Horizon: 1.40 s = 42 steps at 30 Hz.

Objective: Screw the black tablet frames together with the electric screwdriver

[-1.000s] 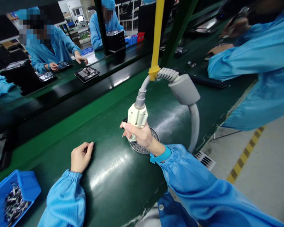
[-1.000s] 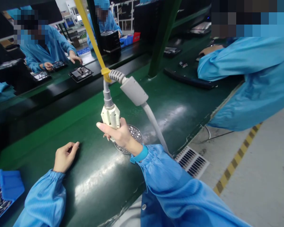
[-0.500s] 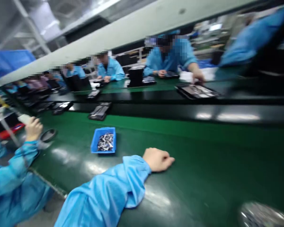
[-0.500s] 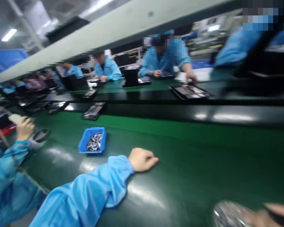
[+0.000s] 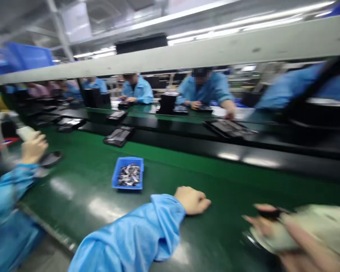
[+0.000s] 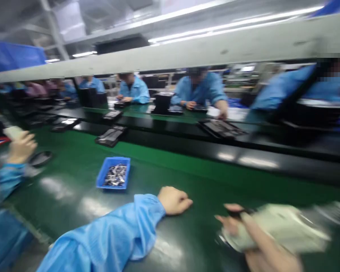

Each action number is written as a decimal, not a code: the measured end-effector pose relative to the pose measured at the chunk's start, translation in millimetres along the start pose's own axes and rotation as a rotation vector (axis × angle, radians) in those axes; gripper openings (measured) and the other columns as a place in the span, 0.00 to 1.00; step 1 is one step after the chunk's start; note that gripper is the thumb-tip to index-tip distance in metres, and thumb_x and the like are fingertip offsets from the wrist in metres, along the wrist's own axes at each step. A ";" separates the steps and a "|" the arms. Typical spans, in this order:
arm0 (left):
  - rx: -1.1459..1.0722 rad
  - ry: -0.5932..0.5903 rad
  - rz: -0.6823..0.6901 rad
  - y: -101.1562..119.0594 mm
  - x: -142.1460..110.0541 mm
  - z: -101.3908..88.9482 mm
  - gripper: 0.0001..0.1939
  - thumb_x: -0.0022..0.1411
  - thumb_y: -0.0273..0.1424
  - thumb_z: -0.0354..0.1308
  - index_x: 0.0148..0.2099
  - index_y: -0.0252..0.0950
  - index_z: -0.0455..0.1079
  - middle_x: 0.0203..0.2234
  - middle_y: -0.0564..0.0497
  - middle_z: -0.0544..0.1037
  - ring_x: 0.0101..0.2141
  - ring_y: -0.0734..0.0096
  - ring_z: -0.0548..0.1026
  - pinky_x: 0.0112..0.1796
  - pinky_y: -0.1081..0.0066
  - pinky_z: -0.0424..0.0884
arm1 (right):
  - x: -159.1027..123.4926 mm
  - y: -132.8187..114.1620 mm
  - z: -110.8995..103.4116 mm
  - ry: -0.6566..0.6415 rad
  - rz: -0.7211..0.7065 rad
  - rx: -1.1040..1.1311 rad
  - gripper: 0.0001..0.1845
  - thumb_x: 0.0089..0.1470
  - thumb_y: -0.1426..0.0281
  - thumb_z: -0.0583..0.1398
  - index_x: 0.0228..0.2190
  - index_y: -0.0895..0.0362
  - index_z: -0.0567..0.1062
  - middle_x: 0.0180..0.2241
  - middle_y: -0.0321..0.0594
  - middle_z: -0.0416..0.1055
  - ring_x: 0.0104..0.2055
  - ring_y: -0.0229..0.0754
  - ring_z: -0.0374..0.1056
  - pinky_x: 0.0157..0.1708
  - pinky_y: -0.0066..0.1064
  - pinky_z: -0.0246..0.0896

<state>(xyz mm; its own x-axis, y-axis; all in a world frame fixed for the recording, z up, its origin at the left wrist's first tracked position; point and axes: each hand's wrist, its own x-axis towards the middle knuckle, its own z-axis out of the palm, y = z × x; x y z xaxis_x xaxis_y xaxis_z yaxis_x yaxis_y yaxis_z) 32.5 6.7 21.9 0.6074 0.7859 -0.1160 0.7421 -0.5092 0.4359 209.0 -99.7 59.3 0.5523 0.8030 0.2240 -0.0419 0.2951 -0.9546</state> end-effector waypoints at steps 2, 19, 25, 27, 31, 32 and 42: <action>0.026 0.006 0.033 2.9 -8.7 -3.6 0.19 0.73 0.44 0.54 0.36 0.40 0.79 0.36 0.46 0.83 0.41 0.59 0.81 0.34 0.67 0.66 | -14.0 -24.2 6.2 0.073 0.176 0.032 0.23 0.34 0.45 0.76 0.26 0.49 0.84 0.17 0.45 0.68 0.19 0.45 0.66 0.34 0.51 0.76; -0.100 0.468 0.880 22.5 -18.3 25.2 0.09 0.75 0.31 0.54 0.46 0.35 0.74 0.46 0.44 0.78 0.48 0.64 0.74 0.51 0.67 0.72 | -6.1 -34.6 -36.4 0.185 0.010 0.067 0.31 0.41 0.44 0.72 0.19 0.59 0.72 0.12 0.34 0.61 0.15 0.34 0.58 0.23 0.31 0.69; -0.027 0.342 1.018 71.5 -28.4 45.6 0.17 0.72 0.38 0.57 0.56 0.33 0.72 0.62 0.34 0.69 0.65 0.45 0.63 0.61 0.46 0.69 | -9.3 -35.9 -34.1 0.176 0.045 0.059 0.30 0.43 0.46 0.72 0.17 0.58 0.69 0.13 0.34 0.61 0.16 0.34 0.58 0.22 0.30 0.62; 0.014 0.366 1.016 76.3 -25.6 48.0 0.18 0.72 0.38 0.57 0.57 0.33 0.72 0.62 0.33 0.69 0.65 0.45 0.63 0.60 0.46 0.70 | -8.6 -36.2 -34.0 0.171 0.050 0.053 0.30 0.43 0.47 0.71 0.17 0.57 0.68 0.14 0.34 0.62 0.16 0.33 0.57 0.21 0.29 0.59; 0.111 0.418 1.046 79.5 -21.0 48.5 0.19 0.72 0.41 0.56 0.54 0.30 0.74 0.60 0.32 0.70 0.63 0.42 0.65 0.56 0.48 0.74 | -6.3 -35.6 -33.8 0.165 0.059 0.044 0.30 0.45 0.48 0.70 0.16 0.57 0.66 0.14 0.34 0.61 0.17 0.34 0.57 0.22 0.30 0.57; 0.129 0.426 1.053 79.9 -20.6 48.4 0.19 0.73 0.41 0.56 0.53 0.30 0.74 0.59 0.31 0.70 0.62 0.41 0.66 0.55 0.48 0.74 | -6.0 -35.2 -33.7 0.160 0.060 0.043 0.29 0.45 0.48 0.70 0.16 0.57 0.67 0.14 0.34 0.61 0.17 0.34 0.57 0.22 0.30 0.56; 0.208 0.432 1.046 84.0 -22.0 50.6 0.19 0.73 0.42 0.56 0.55 0.32 0.76 0.59 0.32 0.71 0.62 0.41 0.67 0.53 0.49 0.75 | -9.3 -31.7 -33.5 0.126 0.074 0.048 0.28 0.46 0.49 0.71 0.20 0.58 0.68 0.16 0.34 0.62 0.18 0.33 0.57 0.21 0.28 0.54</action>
<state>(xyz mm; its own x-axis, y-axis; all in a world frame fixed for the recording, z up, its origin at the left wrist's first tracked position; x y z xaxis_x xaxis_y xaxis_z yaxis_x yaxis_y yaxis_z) 95.8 -71.2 15.9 0.8355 -0.0211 0.5491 -0.0107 -0.9997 -0.0221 233.1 -133.9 80.8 0.6464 0.7528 0.1245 -0.1239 0.2645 -0.9564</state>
